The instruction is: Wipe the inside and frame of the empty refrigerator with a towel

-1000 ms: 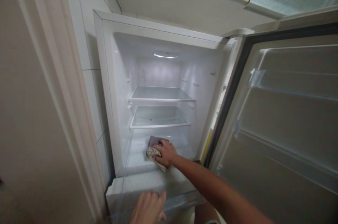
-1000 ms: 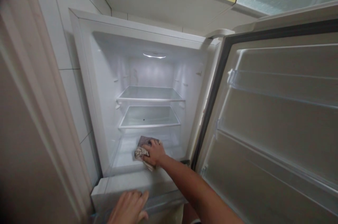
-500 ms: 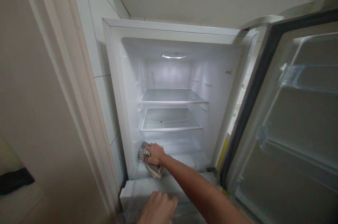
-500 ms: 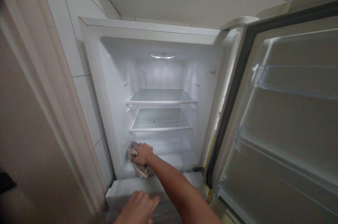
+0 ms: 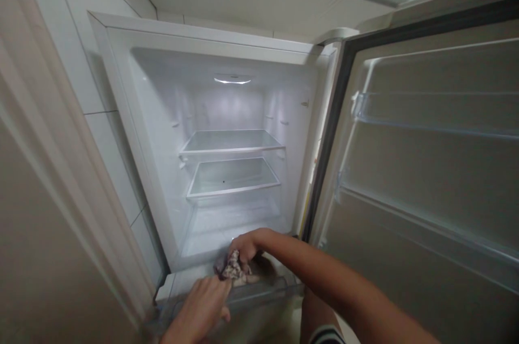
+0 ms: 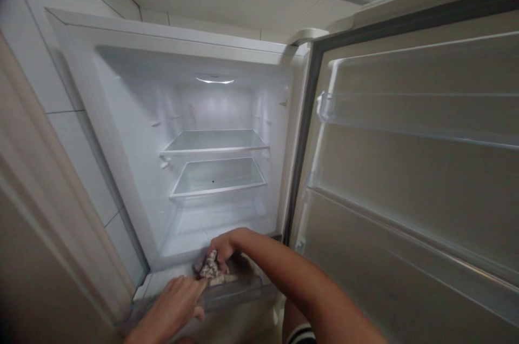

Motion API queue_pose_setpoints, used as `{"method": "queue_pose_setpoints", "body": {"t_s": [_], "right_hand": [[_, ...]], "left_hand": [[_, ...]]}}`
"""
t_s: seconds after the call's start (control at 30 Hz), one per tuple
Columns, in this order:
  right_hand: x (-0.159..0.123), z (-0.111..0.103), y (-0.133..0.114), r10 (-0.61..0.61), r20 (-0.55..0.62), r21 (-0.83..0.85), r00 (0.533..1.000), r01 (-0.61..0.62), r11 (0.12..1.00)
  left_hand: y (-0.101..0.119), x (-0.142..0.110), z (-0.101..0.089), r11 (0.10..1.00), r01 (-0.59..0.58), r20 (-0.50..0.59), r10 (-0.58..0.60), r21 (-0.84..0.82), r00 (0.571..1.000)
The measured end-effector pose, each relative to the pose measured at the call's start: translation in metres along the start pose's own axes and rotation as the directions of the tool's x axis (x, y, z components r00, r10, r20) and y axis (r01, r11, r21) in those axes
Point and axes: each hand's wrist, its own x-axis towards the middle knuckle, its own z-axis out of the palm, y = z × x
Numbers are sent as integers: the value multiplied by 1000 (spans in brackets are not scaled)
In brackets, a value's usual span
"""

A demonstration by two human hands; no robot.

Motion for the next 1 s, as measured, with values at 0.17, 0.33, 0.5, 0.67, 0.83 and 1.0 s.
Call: {"method": "queue_pose_setpoints", "body": {"t_s": [0.17,0.33,0.5,0.67,0.83,1.0], "right_hand": [[-43,-7,27,174,-127,-159,977,-193,968],[-54,-9,35,265,-507,-224,820,-422,878],[-25,-15,38,275,-702,-137,657,-504,853],[16,-23,26,216,-770,-81,600,-428,900],[68,-28,-20,81,-740,-78,667,-206,975],[103,-27,-52,61,-685,14,726,-70,997]], "left_hand": [[-1,2,8,999,-8,6,7,43,1000],[3,2,16,998,-40,22,39,42,999],[9,-1,29,997,-70,79,69,10,994],[12,4,35,996,-92,91,93,-18,991],[19,5,34,992,-120,101,124,-39,987],[20,-2,35,992,-120,54,122,-38,991]]}}
